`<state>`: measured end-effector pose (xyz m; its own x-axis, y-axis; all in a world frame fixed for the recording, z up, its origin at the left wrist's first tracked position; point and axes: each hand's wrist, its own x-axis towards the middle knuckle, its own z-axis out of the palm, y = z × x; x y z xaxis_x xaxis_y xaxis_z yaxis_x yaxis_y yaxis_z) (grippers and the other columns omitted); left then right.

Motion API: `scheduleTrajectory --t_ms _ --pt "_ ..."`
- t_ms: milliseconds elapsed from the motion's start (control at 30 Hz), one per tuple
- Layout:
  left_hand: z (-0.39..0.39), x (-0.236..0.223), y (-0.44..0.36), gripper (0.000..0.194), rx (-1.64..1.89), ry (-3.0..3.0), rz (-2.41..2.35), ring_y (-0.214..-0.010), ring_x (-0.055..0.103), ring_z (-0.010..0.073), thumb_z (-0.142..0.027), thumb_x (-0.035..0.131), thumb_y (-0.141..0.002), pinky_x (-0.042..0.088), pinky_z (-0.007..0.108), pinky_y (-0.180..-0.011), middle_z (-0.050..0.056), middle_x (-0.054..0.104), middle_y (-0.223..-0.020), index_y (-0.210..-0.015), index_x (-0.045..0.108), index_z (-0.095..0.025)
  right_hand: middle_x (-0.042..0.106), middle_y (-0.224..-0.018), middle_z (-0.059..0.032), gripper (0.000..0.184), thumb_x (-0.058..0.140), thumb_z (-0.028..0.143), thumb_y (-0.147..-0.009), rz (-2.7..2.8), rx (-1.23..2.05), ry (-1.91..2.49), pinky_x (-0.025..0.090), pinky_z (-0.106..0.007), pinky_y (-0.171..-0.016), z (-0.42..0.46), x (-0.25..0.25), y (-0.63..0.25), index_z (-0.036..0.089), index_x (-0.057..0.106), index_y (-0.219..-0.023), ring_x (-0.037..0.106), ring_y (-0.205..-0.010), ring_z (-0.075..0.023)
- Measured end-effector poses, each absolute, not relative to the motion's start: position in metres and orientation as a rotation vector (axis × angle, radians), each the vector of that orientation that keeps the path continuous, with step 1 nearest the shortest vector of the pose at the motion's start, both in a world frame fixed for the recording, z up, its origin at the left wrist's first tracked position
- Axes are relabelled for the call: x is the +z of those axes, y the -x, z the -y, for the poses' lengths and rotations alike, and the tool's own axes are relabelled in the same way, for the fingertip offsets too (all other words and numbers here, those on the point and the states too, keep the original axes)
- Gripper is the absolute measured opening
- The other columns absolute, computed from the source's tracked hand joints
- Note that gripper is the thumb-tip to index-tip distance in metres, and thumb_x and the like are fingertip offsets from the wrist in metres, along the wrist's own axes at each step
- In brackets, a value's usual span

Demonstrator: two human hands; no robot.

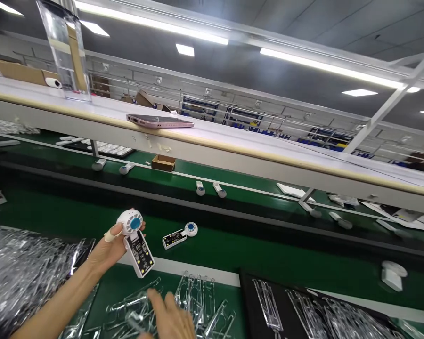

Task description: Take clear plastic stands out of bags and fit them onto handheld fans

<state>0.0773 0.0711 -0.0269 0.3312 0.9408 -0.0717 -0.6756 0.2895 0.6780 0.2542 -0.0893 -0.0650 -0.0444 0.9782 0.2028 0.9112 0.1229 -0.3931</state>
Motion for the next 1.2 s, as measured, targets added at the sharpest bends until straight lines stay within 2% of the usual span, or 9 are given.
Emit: scheduleTrajectory --t_ms 100,233,400,567,700,800,967,1100,1200 --pt "-0.053 -0.018 -0.085 0.069 1.115 -0.531 -0.439 -0.098 0.061 0.0264 -0.037 0.065 -0.074 0.045 0.043 -0.091 0.009 0.067 -0.102 -0.135 0.038 -0.021 0.061 -0.09 -0.0045 0.053 0.048 0.045 -0.087 1.835 0.389 1.745 0.043 -0.027 -0.052 0.08 -0.029 -0.257 0.041 0.031 -0.137 0.062 -0.069 -0.0221" --pt "-0.032 -0.006 -0.099 0.069 1.058 -0.477 -0.382 -0.104 0.059 0.0268 -0.038 0.063 -0.077 0.044 0.042 -0.092 0.011 0.066 -0.106 -0.137 0.034 -0.021 0.053 -0.088 -0.004 0.057 0.038 0.041 -0.09 1.754 0.376 1.749 0.04 -0.026 -0.044 0.062 -0.011 -0.241 0.04 0.016 -0.142 0.056 -0.058 -0.0182" --pt "-0.016 0.0 -0.11 0.068 1.048 -0.518 -0.368 -0.1 0.061 0.0266 -0.037 0.062 -0.077 0.044 0.041 -0.093 0.009 0.066 -0.107 -0.137 0.035 -0.022 0.045 -0.086 -0.0055 0.055 0.034 0.04 -0.089 1.679 0.14 1.78 0.039 -0.027 -0.04 0.051 -0.028 -0.22 0.037 0.02 -0.142 0.053 -0.063 -0.0207" --pt "-0.01 0.001 -0.109 0.072 1.077 -0.534 -0.444 -0.098 0.061 0.0261 -0.036 0.065 -0.074 0.046 0.04 -0.09 0.009 0.065 -0.109 -0.137 0.034 -0.022 0.05 -0.112 -0.012 0.053 0.032 0.038 -0.091 1.65 0.062 1.754 0.049 -0.042 -0.066 0.057 -0.048 -0.217 0.04 0.017 -0.142 0.055 -0.095 -0.0319" --pt "-0.007 0.004 -0.112 0.069 1.075 -0.539 -0.494 -0.102 0.059 0.0282 -0.038 0.066 -0.073 0.045 0.041 -0.09 0.01 0.065 -0.107 -0.134 0.04 -0.02 0.055 -0.107 -0.0078 0.056 0.03 0.035 -0.093 1.636 0.373 1.729 0.049 -0.031 -0.055 0.063 -0.045 -0.223 0.039 0.005 -0.143 0.06 -0.08 -0.0236" --pt "-0.005 0.002 -0.117 0.065 1.096 -0.606 -0.53 -0.11 0.054 0.0305 -0.048 0.066 -0.071 0.043 0.041 -0.094 0.013 0.063 -0.114 -0.125 0.05 -0.016 0.055 -0.094 -0.0037 0.056 0.033 0.034 -0.093 1.695 0.405 1.678 0.05 -0.029 -0.057 0.061 -0.036 -0.233 0.039 0.009 -0.143 0.059 -0.073 -0.0199" --pt "0.004 -0.013 -0.123 0.063 0.932 -0.711 -0.828 -0.106 0.056 0.0304 -0.049 0.07 -0.066 0.043 0.04 -0.09 0.014 0.064 -0.11 -0.118 0.054 -0.016 0.055 -0.099 -0.0073 0.055 0.046 0.026 -0.088 1.807 0.168 1.637 0.048 -0.041 -0.074 0.062 -0.031 -0.241 0.039 0.029 -0.138 0.054 -0.088 -0.0261" --pt "0.015 -0.022 -0.124 0.054 1.019 -0.806 -1.021 -0.107 0.055 0.0306 -0.048 0.069 -0.067 0.044 0.041 -0.089 0.012 0.063 -0.111 -0.109 0.056 -0.017 0.057 -0.105 -0.0056 0.041 0.043 0.036 -0.09 1.503 0.5 1.555 0.046 -0.036 -0.079 0.055 -0.034 -0.24 0.034 0.043 -0.131 0.055 -0.095 -0.0226" --pt "0.023 -0.026 -0.126 0.049 1.202 -0.886 -1.058 -0.105 0.056 0.0297 -0.046 0.071 -0.065 0.04 0.043 -0.096 0.008 0.065 -0.106 -0.103 0.059 -0.019 0.061 -0.082 -0.004 0.043 0.028 0.048 -0.092 0.917 0.76 1.571 0.047 -0.029 -0.068 0.036 -0.04 -0.238 0.021 0.061 -0.096 0.059 -0.078 -0.0184"
